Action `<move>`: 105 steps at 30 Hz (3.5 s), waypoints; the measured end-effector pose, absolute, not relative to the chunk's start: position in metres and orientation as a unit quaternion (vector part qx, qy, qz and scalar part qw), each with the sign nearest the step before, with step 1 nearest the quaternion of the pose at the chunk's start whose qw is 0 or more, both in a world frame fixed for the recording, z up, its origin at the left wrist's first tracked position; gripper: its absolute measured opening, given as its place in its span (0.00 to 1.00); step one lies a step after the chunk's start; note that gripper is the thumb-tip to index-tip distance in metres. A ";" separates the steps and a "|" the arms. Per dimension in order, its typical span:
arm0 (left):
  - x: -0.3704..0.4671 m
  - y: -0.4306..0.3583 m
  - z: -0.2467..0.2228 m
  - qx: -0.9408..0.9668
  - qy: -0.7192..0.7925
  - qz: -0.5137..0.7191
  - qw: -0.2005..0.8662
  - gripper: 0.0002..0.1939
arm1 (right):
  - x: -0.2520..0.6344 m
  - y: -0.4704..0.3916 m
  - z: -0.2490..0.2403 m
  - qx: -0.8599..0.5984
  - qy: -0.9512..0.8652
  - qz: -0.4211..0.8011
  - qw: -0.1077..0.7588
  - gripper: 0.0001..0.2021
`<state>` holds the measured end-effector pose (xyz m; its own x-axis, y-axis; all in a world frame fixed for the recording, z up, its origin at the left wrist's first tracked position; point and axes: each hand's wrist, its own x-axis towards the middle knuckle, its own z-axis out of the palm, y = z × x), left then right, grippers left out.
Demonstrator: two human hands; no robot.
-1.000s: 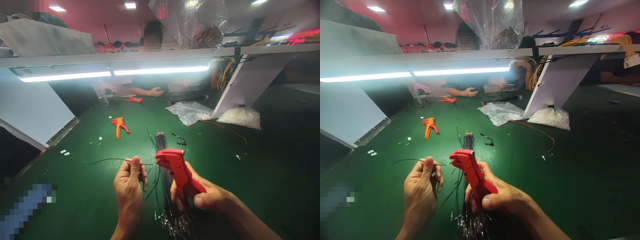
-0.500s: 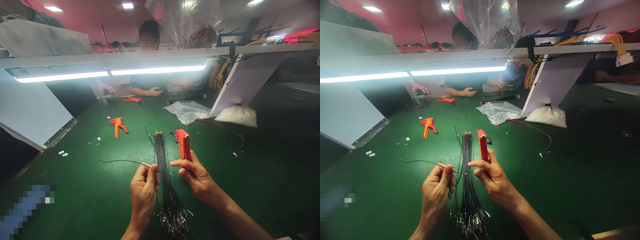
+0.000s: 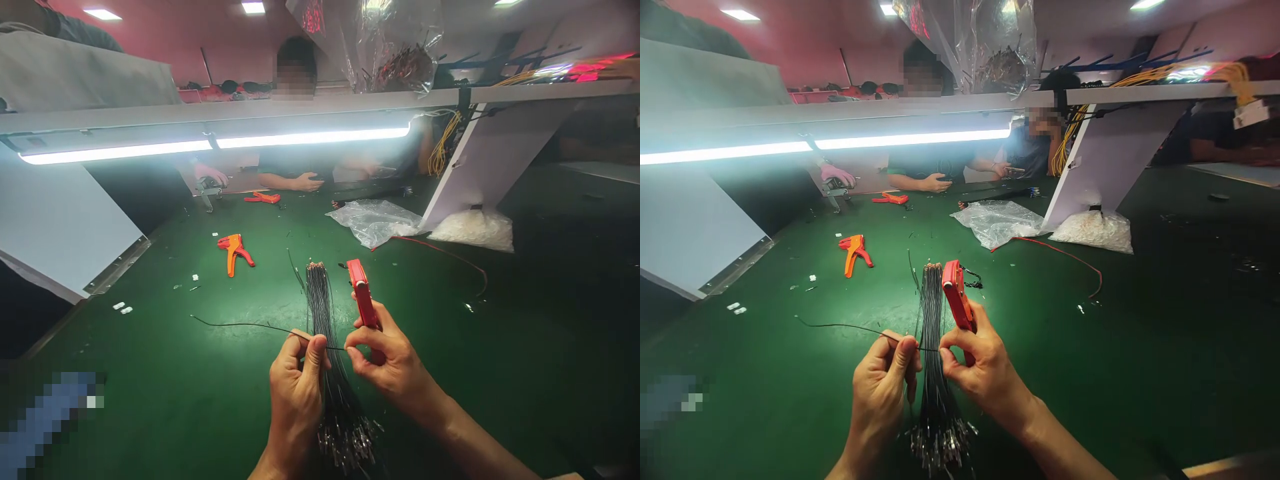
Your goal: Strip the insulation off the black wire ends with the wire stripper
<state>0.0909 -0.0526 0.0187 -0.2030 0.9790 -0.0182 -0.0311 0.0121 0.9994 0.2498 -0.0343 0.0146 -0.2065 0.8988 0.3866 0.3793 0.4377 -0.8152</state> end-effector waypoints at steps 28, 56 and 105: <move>0.100 -0.046 -0.003 0.509 0.562 0.561 0.333 0.18 | 0.274 -0.017 0.013 -0.561 -0.663 0.188 0.458 0.09; 0.097 -0.053 0.031 0.480 0.474 0.711 0.198 0.07 | 0.282 -0.030 0.020 -0.241 -0.462 0.772 0.365 0.37; 0.097 -0.053 0.024 0.633 0.479 0.608 0.003 0.11 | 0.262 -0.038 0.010 -0.235 -0.453 0.783 0.356 0.16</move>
<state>0.0972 -0.0532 0.0243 -0.1975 0.6104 0.7671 0.6029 -0.5414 0.5860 0.2622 -0.0383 0.0101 -0.6360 0.7703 -0.0463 -0.3440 -0.3367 -0.8765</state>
